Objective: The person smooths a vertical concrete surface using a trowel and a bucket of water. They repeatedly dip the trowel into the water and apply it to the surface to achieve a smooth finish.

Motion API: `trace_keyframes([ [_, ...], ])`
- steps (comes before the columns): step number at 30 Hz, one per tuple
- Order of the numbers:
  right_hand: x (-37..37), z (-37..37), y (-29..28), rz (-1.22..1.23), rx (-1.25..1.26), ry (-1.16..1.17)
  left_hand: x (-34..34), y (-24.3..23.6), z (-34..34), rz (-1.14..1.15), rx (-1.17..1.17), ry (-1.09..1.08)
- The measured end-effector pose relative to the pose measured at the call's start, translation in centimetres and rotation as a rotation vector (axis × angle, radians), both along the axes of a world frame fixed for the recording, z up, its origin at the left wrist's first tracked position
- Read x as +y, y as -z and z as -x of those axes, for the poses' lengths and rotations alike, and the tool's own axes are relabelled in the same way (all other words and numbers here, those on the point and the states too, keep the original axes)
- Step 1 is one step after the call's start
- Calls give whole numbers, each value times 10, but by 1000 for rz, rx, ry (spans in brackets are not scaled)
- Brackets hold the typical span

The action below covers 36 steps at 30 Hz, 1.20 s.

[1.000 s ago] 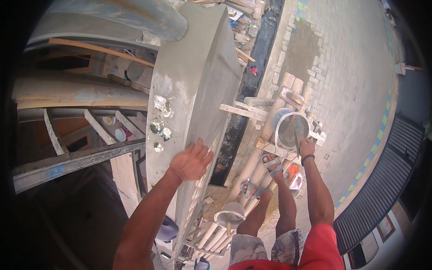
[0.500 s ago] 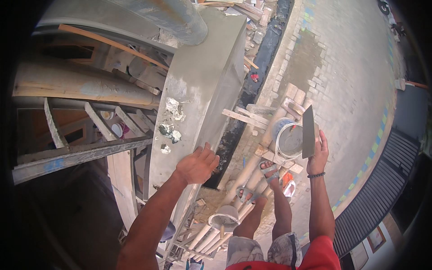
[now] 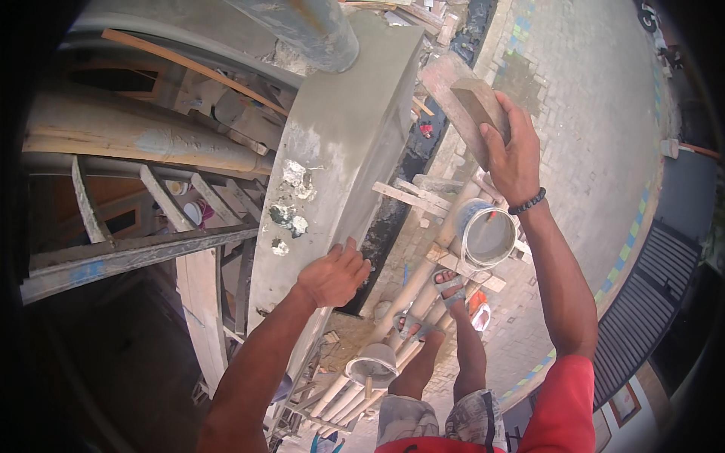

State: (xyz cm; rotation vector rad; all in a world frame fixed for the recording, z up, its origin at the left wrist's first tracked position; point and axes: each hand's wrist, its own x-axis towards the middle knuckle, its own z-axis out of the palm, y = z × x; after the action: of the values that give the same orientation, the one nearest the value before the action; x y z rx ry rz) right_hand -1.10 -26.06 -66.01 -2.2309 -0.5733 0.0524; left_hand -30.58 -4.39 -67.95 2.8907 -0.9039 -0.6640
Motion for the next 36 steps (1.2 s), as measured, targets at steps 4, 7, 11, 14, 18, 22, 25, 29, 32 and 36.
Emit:
trace_keyframes([
  [4, 42, -41, -12, 123, -256, -149, 0, 4, -1, -18, -35, 22],
  [7, 56, -58, -11, 157, -329, -201, 0, 4, -1, -23, -40, 29],
  [11, 57, -49, -12, 215, -267, -299, 0, 6, -1, -9, -52, 29],
  [14, 56, 1, -23, 208, -125, -466, 1, 7, 3, -14, -65, 23],
  [18, 53, 30, -33, 79, -61, -637, 1, 7, 5, 12, -63, 4],
  [22, 59, -23, -24, 124, -229, -311, 3, 7, 3, 41, -71, 27],
  [25, 57, -61, -9, 164, -312, -240, 1, 8, -3, 50, -88, 39],
  [29, 58, 2, -20, 149, -193, -475, 3, 7, 0, 47, -48, 20],
  [32, 45, 69, -34, 110, -37, -826, 1, 5, -3, 47, -34, 22],
  [36, 31, 84, -31, -217, 328, -217, 1, 4, 2, 24, -13, 2],
])
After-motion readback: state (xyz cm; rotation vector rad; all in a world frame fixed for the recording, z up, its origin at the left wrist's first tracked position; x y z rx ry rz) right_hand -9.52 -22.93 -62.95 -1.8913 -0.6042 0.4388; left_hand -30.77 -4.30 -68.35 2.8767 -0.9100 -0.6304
